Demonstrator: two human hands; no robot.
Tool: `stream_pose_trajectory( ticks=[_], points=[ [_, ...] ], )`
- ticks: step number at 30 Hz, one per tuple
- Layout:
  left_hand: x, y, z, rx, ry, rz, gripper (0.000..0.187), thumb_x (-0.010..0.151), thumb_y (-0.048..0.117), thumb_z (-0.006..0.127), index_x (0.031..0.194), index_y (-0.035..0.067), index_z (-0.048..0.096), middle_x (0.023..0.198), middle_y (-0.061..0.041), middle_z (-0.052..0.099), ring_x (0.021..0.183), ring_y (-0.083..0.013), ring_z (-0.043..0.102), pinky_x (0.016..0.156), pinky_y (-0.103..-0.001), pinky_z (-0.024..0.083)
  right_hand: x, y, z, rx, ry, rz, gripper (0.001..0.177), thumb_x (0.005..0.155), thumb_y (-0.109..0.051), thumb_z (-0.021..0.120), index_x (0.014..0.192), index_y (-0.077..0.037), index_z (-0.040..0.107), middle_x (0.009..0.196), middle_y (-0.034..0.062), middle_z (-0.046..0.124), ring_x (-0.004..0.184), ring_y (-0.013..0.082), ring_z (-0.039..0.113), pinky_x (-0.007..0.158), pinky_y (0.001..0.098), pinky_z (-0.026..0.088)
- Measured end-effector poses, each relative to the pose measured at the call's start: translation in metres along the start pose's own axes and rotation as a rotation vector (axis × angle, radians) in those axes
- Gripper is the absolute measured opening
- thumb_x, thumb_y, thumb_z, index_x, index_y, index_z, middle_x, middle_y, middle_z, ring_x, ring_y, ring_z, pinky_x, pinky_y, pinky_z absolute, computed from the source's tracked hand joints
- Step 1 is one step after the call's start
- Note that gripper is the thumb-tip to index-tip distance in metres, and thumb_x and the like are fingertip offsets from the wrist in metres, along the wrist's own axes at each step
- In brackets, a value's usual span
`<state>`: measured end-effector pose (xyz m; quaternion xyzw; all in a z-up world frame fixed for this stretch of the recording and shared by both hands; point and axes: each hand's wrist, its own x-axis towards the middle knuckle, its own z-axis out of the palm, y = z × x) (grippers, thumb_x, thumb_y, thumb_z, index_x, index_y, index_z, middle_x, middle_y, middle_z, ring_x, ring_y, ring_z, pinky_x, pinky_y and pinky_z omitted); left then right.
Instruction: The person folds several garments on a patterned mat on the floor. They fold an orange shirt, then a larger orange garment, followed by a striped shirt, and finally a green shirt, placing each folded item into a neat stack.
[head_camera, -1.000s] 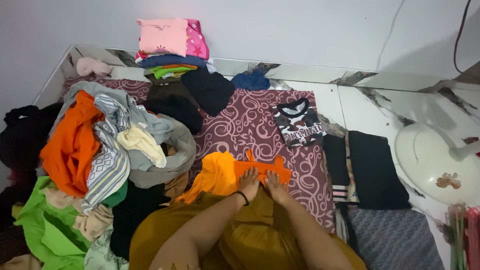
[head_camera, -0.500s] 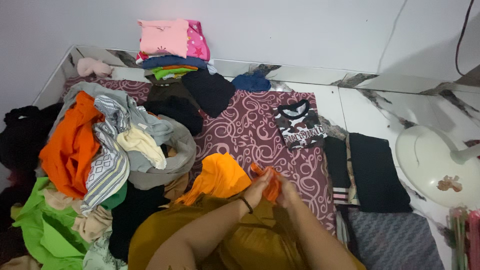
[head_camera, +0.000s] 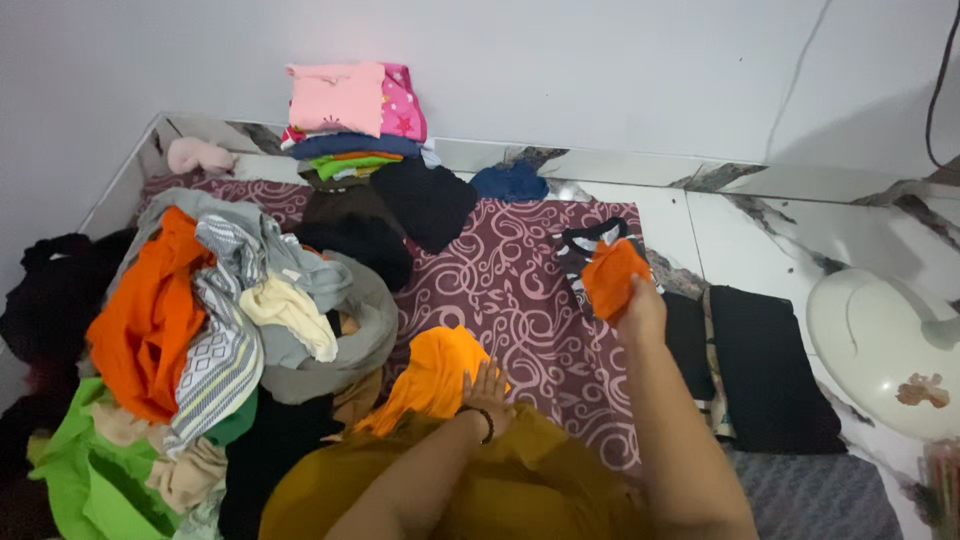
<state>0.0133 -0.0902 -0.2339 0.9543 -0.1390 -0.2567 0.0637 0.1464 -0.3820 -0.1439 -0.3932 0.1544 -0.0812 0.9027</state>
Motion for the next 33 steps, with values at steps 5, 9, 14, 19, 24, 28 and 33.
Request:
stream_pose_trajectory(
  ticks=[5,9,14,19,24,28,33],
  points=[
    [0.000,-0.003,0.000,-0.025,-0.077,0.009,0.093,0.100,0.055,0.044,0.165,0.014,-0.009,0.172,-0.010,-0.022,0.158,-0.0287,-0.022,0.124,-0.057,-0.013,0.011,-0.023,-0.019,0.089,0.124,-0.011,0.041,0.102,-0.020,0.049,0.140,-0.005,0.054,0.138,0.0124,0.064,0.123,0.0313,0.066,0.101,0.0514,0.055],
    [-0.002,0.000,-0.005,0.017,-0.088,-0.001,0.092,0.101,0.055,0.043,0.165,0.014,-0.010,0.172,-0.010,-0.025,0.158,-0.0287,-0.024,0.123,-0.057,-0.013,-0.010,-0.030,-0.069,-0.803,0.240,-0.282,0.041,0.105,-0.016,0.048,0.143,-0.003,0.056,0.136,0.0200,0.067,0.120,0.0364,0.068,0.101,0.0483,0.053],
    [-0.005,0.002,-0.012,0.099,-0.138,-0.019,0.091,0.103,0.056,0.040,0.165,0.014,-0.011,0.171,-0.010,-0.027,0.157,-0.0288,-0.026,0.123,-0.057,-0.015,-0.046,-0.010,-0.123,-1.840,-0.313,-0.844,0.053,0.095,-0.016,0.051,0.147,-0.012,0.053,0.151,0.0176,0.054,0.139,0.0389,0.051,0.113,0.0532,0.042],
    [-0.011,0.007,-0.010,0.103,-0.089,-0.033,0.088,0.103,0.055,0.038,0.165,0.015,-0.008,0.172,-0.009,-0.024,0.158,-0.0283,-0.023,0.123,-0.059,-0.014,-0.073,0.021,-0.142,-2.100,-0.302,-0.515,0.068,0.091,-0.036,0.054,0.155,-0.020,0.034,0.161,0.0196,0.026,0.148,0.0446,0.025,0.115,0.0656,0.026],
    [-0.004,0.000,-0.003,0.116,-0.060,0.026,0.091,0.102,0.054,0.042,0.165,0.011,-0.008,0.172,-0.012,-0.022,0.157,-0.0319,-0.022,0.123,-0.060,-0.011,-0.067,0.025,-0.136,-2.141,-0.269,-0.327,0.060,0.103,-0.036,0.044,0.160,-0.028,0.029,0.167,0.0159,0.022,0.153,0.0422,0.020,0.119,0.0679,0.019],
    [0.001,-0.007,0.014,0.054,0.030,0.039,0.094,0.099,0.055,0.047,0.166,0.011,-0.002,0.173,-0.012,-0.016,0.159,-0.0305,-0.016,0.125,-0.061,-0.008,-0.067,0.030,-0.131,-2.267,-0.329,-0.049,0.071,0.095,-0.037,0.048,0.162,-0.034,0.024,0.170,0.0143,0.011,0.156,0.0423,0.011,0.118,0.0672,0.021],
    [0.021,-0.019,0.027,-0.002,0.150,0.093,0.084,0.096,0.048,0.054,0.162,0.010,0.018,0.171,-0.016,0.004,0.158,-0.0347,0.002,0.122,-0.064,0.004,-0.045,0.023,-0.117,-2.237,-0.274,-0.196,0.062,0.096,-0.040,0.052,0.155,-0.027,0.037,0.159,0.0164,0.028,0.145,0.0408,0.028,0.116,0.0576,0.028]
  ],
)
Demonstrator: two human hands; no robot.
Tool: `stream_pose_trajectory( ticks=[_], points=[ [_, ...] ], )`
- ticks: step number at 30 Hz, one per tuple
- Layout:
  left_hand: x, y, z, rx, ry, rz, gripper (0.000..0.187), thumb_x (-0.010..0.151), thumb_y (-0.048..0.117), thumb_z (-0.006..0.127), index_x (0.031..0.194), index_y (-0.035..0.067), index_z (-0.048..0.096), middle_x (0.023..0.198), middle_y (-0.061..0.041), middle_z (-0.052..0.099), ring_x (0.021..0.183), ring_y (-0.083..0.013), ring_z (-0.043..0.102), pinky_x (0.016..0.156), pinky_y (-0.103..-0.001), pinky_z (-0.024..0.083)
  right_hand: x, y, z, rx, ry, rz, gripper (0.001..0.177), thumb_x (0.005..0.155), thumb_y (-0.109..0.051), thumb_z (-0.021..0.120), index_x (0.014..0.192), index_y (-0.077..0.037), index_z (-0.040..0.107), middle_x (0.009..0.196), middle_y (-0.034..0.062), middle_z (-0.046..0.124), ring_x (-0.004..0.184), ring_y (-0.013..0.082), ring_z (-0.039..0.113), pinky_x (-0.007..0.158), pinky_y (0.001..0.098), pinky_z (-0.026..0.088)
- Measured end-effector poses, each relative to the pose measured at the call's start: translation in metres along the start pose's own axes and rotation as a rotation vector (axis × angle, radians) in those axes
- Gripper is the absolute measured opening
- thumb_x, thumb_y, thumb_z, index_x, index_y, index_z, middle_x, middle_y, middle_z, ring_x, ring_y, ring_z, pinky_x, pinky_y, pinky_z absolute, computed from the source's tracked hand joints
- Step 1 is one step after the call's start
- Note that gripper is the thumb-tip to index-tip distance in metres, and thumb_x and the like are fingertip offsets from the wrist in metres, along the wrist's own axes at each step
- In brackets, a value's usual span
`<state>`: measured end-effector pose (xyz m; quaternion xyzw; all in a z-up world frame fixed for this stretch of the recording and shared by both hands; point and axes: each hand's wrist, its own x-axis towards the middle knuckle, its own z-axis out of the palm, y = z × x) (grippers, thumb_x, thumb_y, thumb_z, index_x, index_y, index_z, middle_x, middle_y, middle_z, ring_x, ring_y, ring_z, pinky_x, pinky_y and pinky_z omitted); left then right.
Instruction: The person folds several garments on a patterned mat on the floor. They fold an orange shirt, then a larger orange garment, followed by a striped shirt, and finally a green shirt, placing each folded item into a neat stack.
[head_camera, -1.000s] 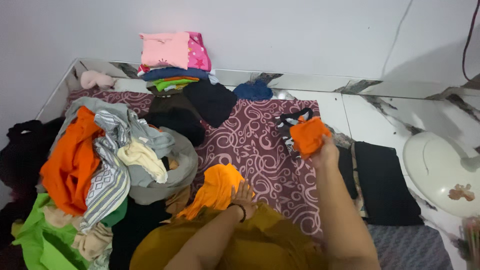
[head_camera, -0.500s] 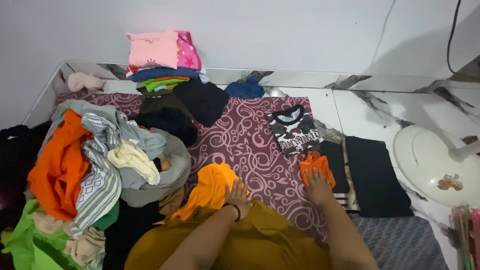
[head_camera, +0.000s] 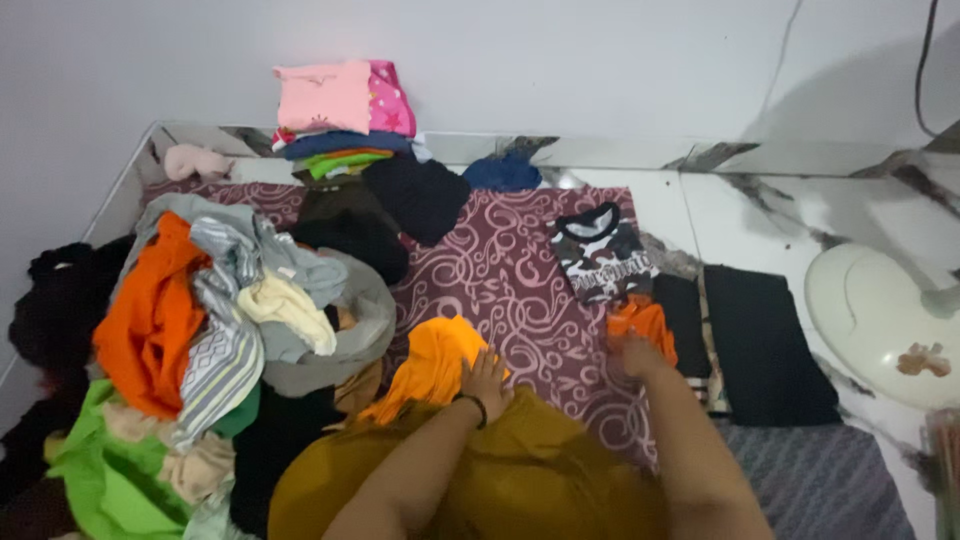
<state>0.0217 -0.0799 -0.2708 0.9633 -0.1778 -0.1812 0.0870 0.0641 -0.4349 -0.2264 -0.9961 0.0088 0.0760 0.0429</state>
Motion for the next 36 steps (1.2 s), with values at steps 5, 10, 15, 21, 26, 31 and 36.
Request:
stream_pose_trajectory(
  ticks=[5,10,15,21,26,31,36],
  points=[
    [0.025,-0.043,-0.007,-0.236,0.549,-0.197,0.041,0.097,0.032,0.055,0.135,0.018,0.065,0.130,-0.010,0.069,0.123,-0.0317,0.066,0.109,-0.045,0.053,-0.011,-0.028,0.008,-0.061,0.059,-0.183,0.054,0.098,-0.041,0.053,0.147,-0.020,0.050,0.146,0.0167,0.049,0.134,0.0385,0.047,0.112,0.0491,0.039],
    [0.017,-0.104,-0.033,-0.437,0.518,-0.755,0.041,0.098,0.031,0.056,0.136,0.015,0.063,0.132,-0.013,0.068,0.122,-0.0343,0.065,0.106,-0.046,0.053,-0.052,-0.050,-0.002,0.092,-0.431,-0.346,0.051,0.099,-0.042,0.053,0.142,-0.015,0.057,0.140,0.0152,0.060,0.128,0.0360,0.058,0.109,0.0441,0.044],
    [0.011,-0.113,-0.048,-0.586,0.498,-0.780,0.042,0.099,0.030,0.058,0.137,0.012,0.060,0.133,-0.017,0.066,0.121,-0.0370,0.064,0.102,-0.047,0.052,-0.093,-0.077,-0.054,0.193,-0.295,-0.336,0.048,0.096,-0.037,0.053,0.139,-0.018,0.061,0.136,0.0129,0.065,0.120,0.0340,0.065,0.103,0.0434,0.050],
    [0.010,-0.108,-0.062,-0.728,1.174,-0.653,0.043,0.096,0.022,0.061,0.134,0.003,0.058,0.130,-0.024,0.064,0.119,-0.0417,0.061,0.102,-0.047,0.049,-0.143,-0.118,-0.085,0.522,-0.239,-0.081,0.039,0.095,-0.031,0.058,0.132,-0.022,0.067,0.124,0.0114,0.072,0.105,0.0303,0.074,0.091,0.0394,0.057],
    [-0.004,-0.119,-0.117,-0.790,1.466,-0.317,0.035,0.107,0.017,0.056,0.133,-0.007,0.052,0.127,-0.032,0.061,0.118,-0.0459,0.059,0.101,-0.049,0.048,-0.159,-0.127,-0.083,0.720,0.059,-0.384,0.035,0.092,-0.024,0.062,0.124,-0.014,0.071,0.125,0.0165,0.073,0.110,0.0308,0.072,0.090,0.0393,0.057],
    [-0.024,-0.090,-0.167,-0.884,1.543,-0.021,0.037,0.106,0.016,0.052,0.135,-0.006,0.050,0.124,-0.028,0.058,0.115,-0.0452,0.058,0.103,-0.049,0.045,-0.151,-0.130,-0.088,0.553,-0.196,0.080,0.036,0.097,-0.028,0.059,0.131,-0.025,0.071,0.113,0.0153,0.078,0.104,0.0298,0.076,0.093,0.0377,0.056],
    [-0.024,-0.068,-0.201,-0.738,1.142,0.102,0.042,0.096,0.021,0.065,0.129,-0.002,0.053,0.119,-0.025,0.062,0.112,-0.0446,0.060,0.098,-0.048,0.047,-0.149,-0.139,-0.067,0.538,-0.136,-0.272,0.035,0.092,-0.024,0.065,0.127,-0.018,0.071,0.122,0.0139,0.073,0.108,0.0324,0.070,0.093,0.0391,0.055]
  ],
)
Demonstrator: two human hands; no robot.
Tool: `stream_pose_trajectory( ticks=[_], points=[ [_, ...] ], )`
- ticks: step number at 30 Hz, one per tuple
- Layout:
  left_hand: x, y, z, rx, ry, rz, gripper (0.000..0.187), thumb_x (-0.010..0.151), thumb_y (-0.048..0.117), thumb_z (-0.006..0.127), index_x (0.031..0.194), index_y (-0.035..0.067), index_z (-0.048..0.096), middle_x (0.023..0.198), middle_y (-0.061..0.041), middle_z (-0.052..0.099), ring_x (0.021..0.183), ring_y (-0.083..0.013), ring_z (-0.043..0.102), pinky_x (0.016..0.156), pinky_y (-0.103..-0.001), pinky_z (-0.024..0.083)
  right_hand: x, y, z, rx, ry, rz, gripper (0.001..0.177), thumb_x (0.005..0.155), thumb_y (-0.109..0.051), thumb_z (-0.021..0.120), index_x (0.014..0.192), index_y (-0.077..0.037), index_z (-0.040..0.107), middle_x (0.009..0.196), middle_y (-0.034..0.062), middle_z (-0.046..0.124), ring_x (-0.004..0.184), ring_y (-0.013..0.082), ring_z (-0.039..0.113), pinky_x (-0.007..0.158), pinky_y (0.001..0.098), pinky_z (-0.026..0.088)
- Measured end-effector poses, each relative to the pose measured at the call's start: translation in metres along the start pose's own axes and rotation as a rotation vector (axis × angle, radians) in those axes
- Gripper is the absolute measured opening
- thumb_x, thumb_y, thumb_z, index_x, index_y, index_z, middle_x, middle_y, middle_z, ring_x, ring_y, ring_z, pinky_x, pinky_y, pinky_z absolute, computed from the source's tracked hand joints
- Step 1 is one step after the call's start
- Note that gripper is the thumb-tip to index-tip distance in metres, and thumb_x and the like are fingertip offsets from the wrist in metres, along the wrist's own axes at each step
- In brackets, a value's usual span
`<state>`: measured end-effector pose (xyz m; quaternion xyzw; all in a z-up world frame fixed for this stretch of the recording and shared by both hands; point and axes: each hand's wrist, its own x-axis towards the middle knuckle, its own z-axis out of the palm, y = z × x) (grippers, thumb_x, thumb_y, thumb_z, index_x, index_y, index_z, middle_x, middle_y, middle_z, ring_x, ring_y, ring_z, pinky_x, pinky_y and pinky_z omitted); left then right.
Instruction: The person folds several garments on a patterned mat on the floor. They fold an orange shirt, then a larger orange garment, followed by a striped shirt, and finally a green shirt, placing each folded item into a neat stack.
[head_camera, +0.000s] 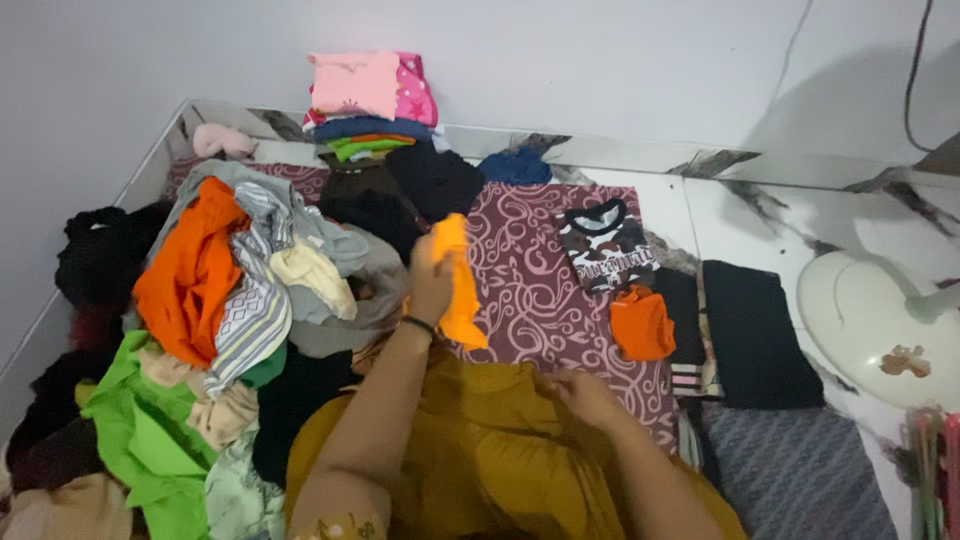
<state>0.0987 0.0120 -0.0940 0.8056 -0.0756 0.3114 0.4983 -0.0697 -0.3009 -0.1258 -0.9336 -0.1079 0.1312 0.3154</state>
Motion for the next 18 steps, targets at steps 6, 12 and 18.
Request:
stream_pose_trajectory(
  ticks=[6,12,18],
  points=[
    [-0.032,-0.041,-0.008,0.637,-0.672,-0.205,0.054,0.084,0.024,0.070,0.132,0.005,0.053,0.127,-0.023,0.060,0.120,-0.0408,0.059,0.101,-0.048,0.049,0.004,0.009,0.018,-0.004,-0.188,0.119,0.038,0.095,-0.024,0.063,0.132,-0.020,0.067,0.121,0.0109,0.073,0.110,0.0291,0.071,0.096,0.0377,0.053],
    [-0.090,-0.105,0.018,0.325,-0.878,-0.421,0.058,0.085,0.028,0.071,0.135,0.008,0.051,0.132,-0.021,0.058,0.124,-0.0392,0.056,0.103,-0.047,0.046,0.008,0.026,0.026,-0.013,-0.147,0.050,0.037,0.093,-0.023,0.063,0.129,-0.018,0.069,0.118,0.0124,0.075,0.108,0.0301,0.072,0.094,0.0381,0.056],
    [-0.102,-0.113,0.035,0.256,-0.774,-0.471,0.061,0.086,0.031,0.073,0.139,0.011,0.049,0.136,-0.019,0.057,0.128,-0.0376,0.054,0.106,-0.047,0.044,0.015,0.041,0.034,-0.052,-0.088,-0.028,0.035,0.091,-0.022,0.065,0.124,-0.018,0.072,0.117,0.0135,0.074,0.108,0.0340,0.070,0.094,0.0404,0.054]
  ],
)
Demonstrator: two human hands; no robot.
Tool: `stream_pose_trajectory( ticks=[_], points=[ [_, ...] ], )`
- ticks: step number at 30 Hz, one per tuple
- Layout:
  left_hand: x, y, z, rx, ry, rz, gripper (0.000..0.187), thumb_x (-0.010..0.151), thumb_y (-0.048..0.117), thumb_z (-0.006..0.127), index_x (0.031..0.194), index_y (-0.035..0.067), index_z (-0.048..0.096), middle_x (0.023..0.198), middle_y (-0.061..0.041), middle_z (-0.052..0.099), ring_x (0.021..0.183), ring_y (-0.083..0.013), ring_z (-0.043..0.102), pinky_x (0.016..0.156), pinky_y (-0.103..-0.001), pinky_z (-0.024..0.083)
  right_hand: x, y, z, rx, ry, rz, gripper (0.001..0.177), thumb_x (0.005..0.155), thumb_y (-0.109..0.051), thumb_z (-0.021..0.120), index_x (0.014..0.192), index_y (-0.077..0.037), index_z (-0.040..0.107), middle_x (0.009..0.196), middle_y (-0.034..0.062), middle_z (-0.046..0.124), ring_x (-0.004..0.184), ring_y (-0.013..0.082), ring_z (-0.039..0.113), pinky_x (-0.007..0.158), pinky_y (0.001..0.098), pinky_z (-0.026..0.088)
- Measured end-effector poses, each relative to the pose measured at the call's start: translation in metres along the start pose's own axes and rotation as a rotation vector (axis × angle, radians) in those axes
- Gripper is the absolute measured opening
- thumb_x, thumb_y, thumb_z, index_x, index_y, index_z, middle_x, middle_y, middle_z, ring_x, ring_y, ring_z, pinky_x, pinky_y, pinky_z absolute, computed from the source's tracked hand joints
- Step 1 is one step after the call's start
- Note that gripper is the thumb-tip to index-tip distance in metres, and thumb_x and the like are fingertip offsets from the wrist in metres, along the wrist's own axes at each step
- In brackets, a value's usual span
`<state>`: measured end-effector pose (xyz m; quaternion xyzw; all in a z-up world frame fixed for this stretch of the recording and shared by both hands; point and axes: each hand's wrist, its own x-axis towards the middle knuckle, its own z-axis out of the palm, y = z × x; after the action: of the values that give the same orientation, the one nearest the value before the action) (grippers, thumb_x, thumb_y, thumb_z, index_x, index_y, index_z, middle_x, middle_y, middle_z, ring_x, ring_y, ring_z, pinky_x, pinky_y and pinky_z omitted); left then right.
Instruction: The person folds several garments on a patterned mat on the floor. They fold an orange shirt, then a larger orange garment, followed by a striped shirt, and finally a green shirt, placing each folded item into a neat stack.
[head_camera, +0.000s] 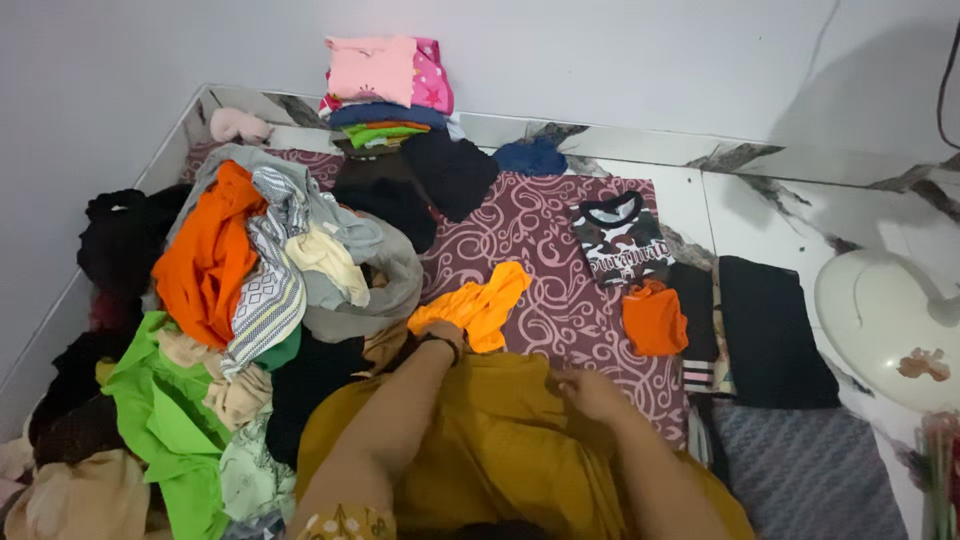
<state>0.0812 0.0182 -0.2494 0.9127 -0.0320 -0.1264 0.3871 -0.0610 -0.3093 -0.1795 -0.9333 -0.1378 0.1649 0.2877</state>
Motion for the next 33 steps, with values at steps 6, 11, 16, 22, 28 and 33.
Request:
stream_pose_trajectory(
  ticks=[6,11,16,22,28,33],
  points=[
    [-0.012,0.015,-0.011,0.198,0.060,-0.101,0.065,0.087,0.034,0.074,0.143,0.015,0.047,0.141,-0.017,0.055,0.132,-0.0360,0.051,0.109,-0.046,0.041,-0.008,-0.003,-0.009,0.017,0.040,0.084,0.033,0.092,-0.023,0.063,0.123,-0.018,0.073,0.121,0.0112,0.073,0.111,0.0329,0.070,0.096,0.0394,0.055],
    [-0.029,0.045,-0.038,0.564,0.144,-0.270,0.068,0.088,0.037,0.074,0.146,0.018,0.046,0.145,-0.015,0.053,0.136,-0.0347,0.049,0.111,-0.045,0.039,-0.008,-0.009,-0.024,0.033,0.049,0.183,0.032,0.094,-0.028,0.064,0.123,-0.018,0.072,0.127,0.0088,0.071,0.115,0.0309,0.068,0.099,0.0393,0.053],
    [-0.041,0.049,-0.048,0.687,0.427,-0.083,0.088,0.065,0.029,0.081,0.148,0.029,0.052,0.152,-0.016,0.048,0.139,-0.0410,0.042,0.111,-0.055,0.029,-0.006,0.001,-0.014,0.009,0.082,0.100,0.035,0.092,-0.022,0.063,0.125,-0.016,0.072,0.129,0.0096,0.070,0.118,0.0308,0.067,0.100,0.0387,0.053],
    [-0.029,0.040,-0.050,0.466,0.159,-0.194,0.041,0.091,0.017,0.067,0.132,0.017,0.059,0.136,-0.016,0.059,0.126,-0.0361,0.058,0.104,-0.049,0.046,-0.004,0.006,-0.010,0.062,0.108,0.125,0.033,0.093,-0.024,0.066,0.124,-0.014,0.072,0.128,0.0095,0.071,0.117,0.0297,0.068,0.099,0.0374,0.054],
    [-0.058,0.095,-0.060,-0.003,0.210,0.459,0.029,0.086,0.011,0.070,0.115,0.011,0.062,0.128,-0.018,0.060,0.114,-0.0387,0.061,0.093,-0.045,0.051,-0.012,-0.035,-0.033,0.141,0.300,0.149,0.033,0.096,-0.016,0.060,0.126,-0.014,0.072,0.121,0.0112,0.074,0.108,0.0280,0.073,0.094,0.0357,0.056],
    [-0.106,0.163,-0.072,-0.209,-0.119,0.767,0.028,0.088,0.014,0.069,0.115,0.010,0.062,0.120,-0.012,0.068,0.114,-0.0317,0.067,0.097,-0.040,0.052,-0.024,-0.077,-0.048,0.343,0.599,-0.259,0.053,0.088,-0.014,0.066,0.140,-0.012,0.059,0.128,0.0148,0.063,0.112,0.0320,0.065,0.094,0.0403,0.054]
  ],
)
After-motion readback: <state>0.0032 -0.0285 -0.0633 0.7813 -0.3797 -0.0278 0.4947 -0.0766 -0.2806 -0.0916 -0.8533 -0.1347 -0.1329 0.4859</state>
